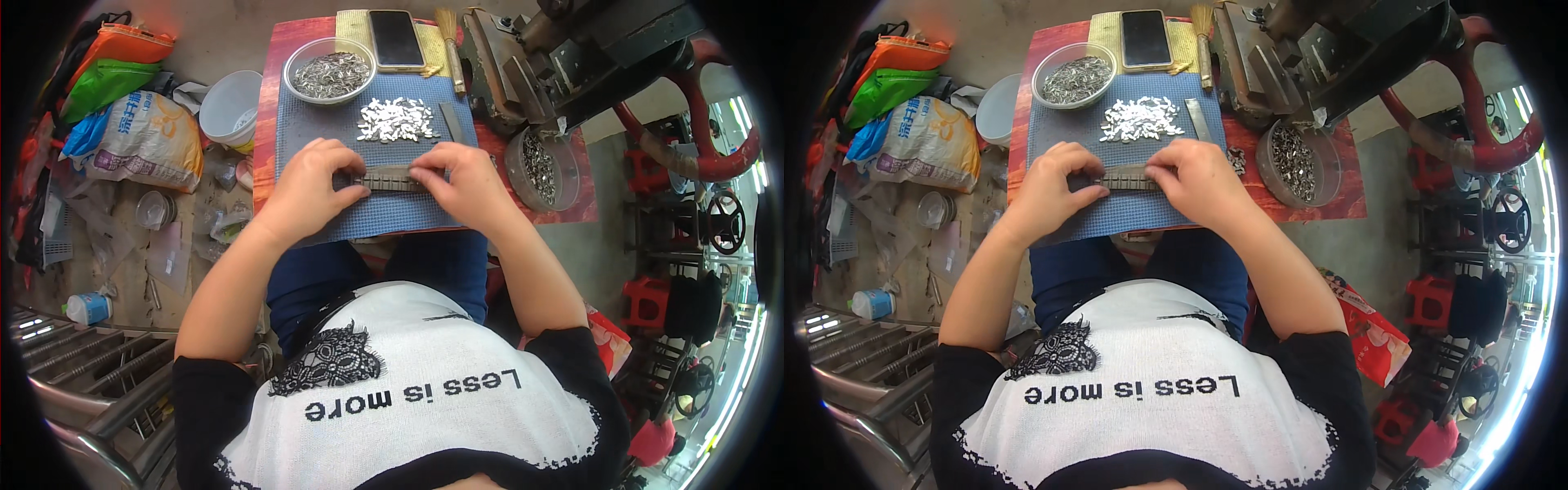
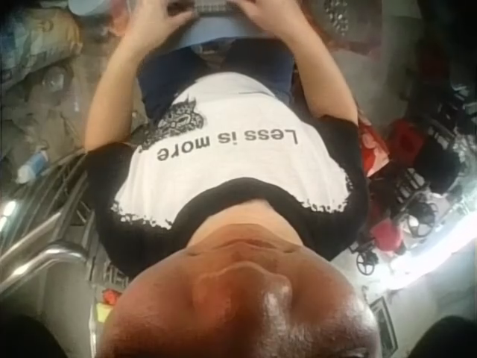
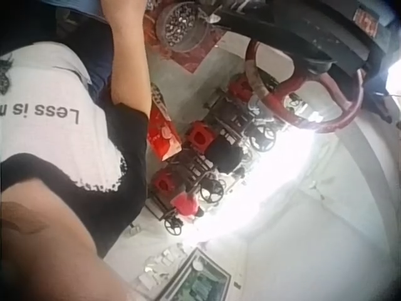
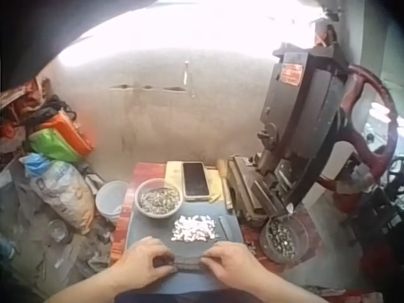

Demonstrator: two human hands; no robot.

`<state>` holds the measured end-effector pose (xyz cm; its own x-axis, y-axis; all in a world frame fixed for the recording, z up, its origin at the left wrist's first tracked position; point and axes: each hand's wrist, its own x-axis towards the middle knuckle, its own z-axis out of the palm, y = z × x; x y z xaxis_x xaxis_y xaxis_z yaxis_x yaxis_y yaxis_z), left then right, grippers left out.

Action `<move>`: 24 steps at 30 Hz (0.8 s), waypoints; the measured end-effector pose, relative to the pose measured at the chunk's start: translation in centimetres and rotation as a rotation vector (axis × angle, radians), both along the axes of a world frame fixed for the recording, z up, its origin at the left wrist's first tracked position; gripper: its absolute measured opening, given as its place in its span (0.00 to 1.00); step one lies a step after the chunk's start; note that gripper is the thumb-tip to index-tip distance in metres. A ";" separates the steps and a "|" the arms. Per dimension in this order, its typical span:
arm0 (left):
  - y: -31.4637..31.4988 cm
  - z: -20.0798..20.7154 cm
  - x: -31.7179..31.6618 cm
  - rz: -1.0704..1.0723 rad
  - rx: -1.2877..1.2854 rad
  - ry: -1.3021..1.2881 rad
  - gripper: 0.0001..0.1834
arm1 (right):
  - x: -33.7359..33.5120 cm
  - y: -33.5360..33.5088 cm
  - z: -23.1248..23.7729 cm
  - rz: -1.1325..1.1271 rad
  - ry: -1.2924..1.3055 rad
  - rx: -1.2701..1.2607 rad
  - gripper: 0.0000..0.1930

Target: Picking small metal studs from a bowl, placing them into a fixture on a strip, and using a manual rotary press to secure them.

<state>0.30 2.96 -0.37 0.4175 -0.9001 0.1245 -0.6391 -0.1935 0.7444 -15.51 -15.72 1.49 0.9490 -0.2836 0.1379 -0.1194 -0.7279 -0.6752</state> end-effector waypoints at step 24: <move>-5.7 -1.4 0.5 0.068 -0.135 -0.349 0.07 | 1.8 -1.4 -1.5 -0.019 -0.126 0.085 0.07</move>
<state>0.81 -2.76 -1.81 0.3872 -0.8375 0.3856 -0.8478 -0.1591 0.5058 -13.75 -17.07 -0.02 0.9200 -0.3173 0.2301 -0.0434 -0.6659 -0.7448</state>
